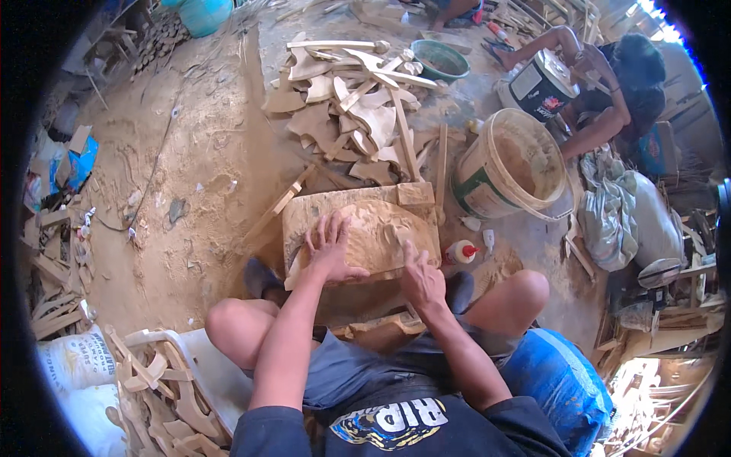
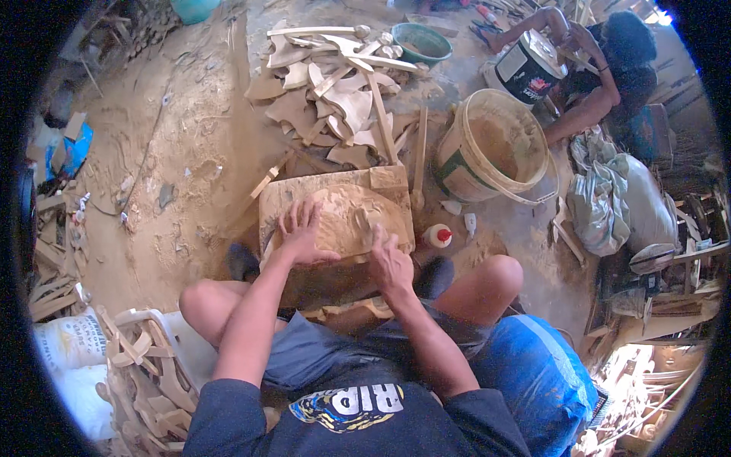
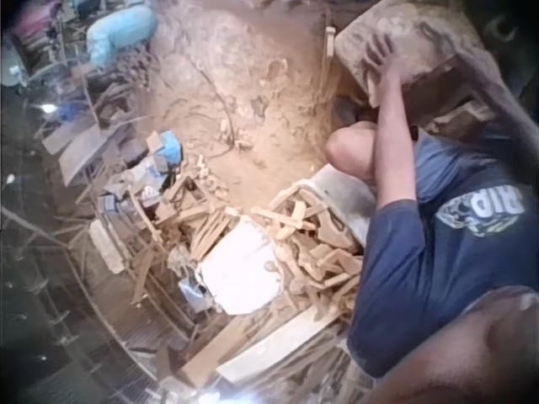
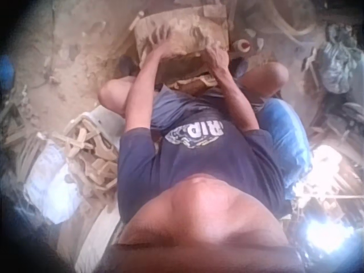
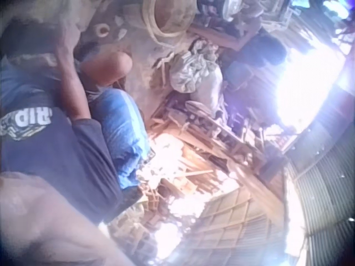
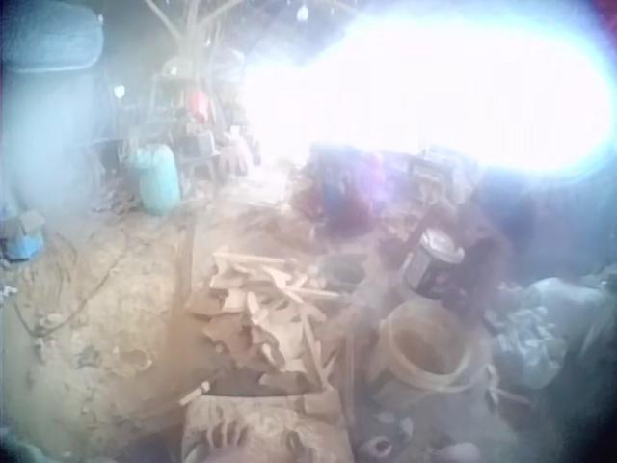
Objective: The person spreads wood paste onto wooden pieces using a small wooden spatula, then attaches a wooden handle to a wooden axe piece and smooths the paste over the joint with their fingers.
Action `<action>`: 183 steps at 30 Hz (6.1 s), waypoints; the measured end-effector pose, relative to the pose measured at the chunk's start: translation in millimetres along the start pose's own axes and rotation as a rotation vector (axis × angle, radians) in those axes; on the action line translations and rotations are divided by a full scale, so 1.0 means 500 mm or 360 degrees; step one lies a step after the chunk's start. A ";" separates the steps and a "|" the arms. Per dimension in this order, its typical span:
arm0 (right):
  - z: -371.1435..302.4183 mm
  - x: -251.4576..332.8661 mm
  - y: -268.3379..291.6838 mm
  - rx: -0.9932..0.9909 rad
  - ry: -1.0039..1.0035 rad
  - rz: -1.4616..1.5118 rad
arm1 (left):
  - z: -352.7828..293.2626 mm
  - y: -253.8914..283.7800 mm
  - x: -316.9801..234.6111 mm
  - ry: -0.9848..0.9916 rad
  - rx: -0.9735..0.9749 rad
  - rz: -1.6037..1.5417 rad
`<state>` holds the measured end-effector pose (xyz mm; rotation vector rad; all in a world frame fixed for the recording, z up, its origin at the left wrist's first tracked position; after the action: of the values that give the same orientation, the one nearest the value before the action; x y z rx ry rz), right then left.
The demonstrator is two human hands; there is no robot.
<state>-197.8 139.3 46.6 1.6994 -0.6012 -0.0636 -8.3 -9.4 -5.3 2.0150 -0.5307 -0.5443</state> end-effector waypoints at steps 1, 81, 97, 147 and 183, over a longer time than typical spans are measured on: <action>-0.017 -0.009 0.013 0.0062 -0.0007 -0.0006 | 0.001 0.001 -0.001 -0.0003 0.0006 -0.0005; -0.095 -0.081 -0.057 -0.0177 -0.0811 0.1987 | 0.018 -0.009 -0.002 -0.0020 -0.0008 0.0053; -0.022 -0.049 -0.040 -0.0229 -0.0528 0.1750 | 0.006 -0.010 -0.001 -0.0007 0.0006 0.0064; 0.058 -0.061 -0.015 0.0002 -0.0406 0.1504 | 0.022 -0.021 -0.008 -0.0018 -0.0033 0.0036; -0.026 -0.081 -0.006 -0.0251 -0.0555 0.1697 | 0.007 -0.008 0.002 -0.0009 -0.0042 0.0003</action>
<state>-226.8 168.6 35.4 1.0434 -1.6439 0.3506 -8.8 -10.6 -10.4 1.9882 -0.5262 -0.5532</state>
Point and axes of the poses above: each hand's wrist, its own z-axis towards the middle knuckle, its own y-axis out of the back of the hand, x = y × z, the point moved 1 cm from there along z, towards the middle knuckle, and after that the axes turned 9 degrees about z, right-handed, at the moved point
